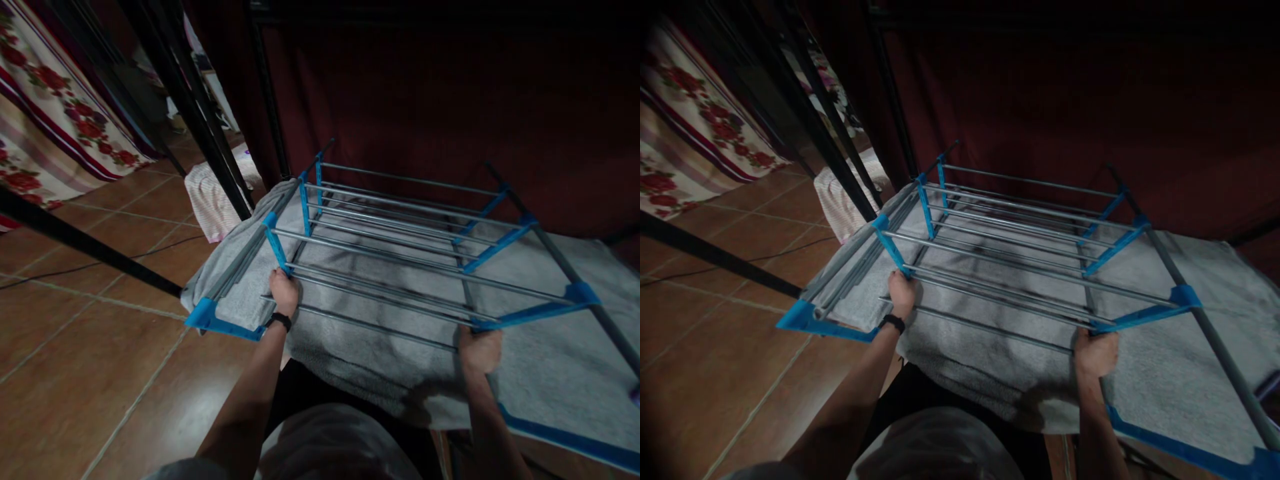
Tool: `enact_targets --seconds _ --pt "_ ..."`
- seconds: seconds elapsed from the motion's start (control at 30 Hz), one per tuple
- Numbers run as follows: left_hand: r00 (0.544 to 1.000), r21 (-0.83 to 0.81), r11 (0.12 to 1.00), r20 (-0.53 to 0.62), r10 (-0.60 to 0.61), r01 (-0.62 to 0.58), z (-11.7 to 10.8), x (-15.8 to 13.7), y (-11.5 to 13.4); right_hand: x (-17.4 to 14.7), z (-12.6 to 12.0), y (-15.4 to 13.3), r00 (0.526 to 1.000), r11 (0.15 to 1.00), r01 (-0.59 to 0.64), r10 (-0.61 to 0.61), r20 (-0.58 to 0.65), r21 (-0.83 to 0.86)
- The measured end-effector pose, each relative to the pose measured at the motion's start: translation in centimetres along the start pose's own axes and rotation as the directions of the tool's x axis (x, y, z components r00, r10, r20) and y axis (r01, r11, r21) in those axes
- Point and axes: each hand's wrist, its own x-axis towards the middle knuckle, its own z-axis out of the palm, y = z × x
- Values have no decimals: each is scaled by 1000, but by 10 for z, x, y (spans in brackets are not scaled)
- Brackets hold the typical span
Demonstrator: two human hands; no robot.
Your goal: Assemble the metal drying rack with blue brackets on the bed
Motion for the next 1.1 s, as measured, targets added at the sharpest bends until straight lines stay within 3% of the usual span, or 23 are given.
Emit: enact_targets --seconds 0.07,0.27,0.57,0.7,0.83,0.9,0.97,1.03,1.07,1.1 --pt "1000 29 1000 1 7 -7 0 -2 1 -1 1 -2 999 999 -42 42 -16 -17" --pt "999 95 995 20 28 -30 -4 -5 5 -1 2 -4 1000 1000 -18 17 -13 -18" --pt "995 141 988 78 58 -68 -9 0 6 -6 -12 -23 999 999 -30 31 43 -23" --pt "994 114 991 97 54 -65 -7 4 2 -5 -21 -23 999 992 2 -8 51 123" --pt "991 169 982 120 63 -83 -9 7 0 -18 -36 -21 997 940 72 -64 -35 334" --pt "991 188 979 123 57 -79 -9 7 0 -31 -40 -25 998 821 -46 55 2 569" --pt "991 178 982 125 45 -67 -9 7 1 -46 -39 -36 957 475 -287 171 233 832" --pt "992 164 985 123 38 -58 -9 8 2 -58 -33 -51 871 109 -488 123 476 866" --pt "992 157 986 122 37 -56 -9 8 3 -62 -28 -60 833 12 -551 61 550 834" --pt "992 153 987 119 36 -54 -9 8 3 -65 -24 -69 806 -28 -591 -1 591 806"
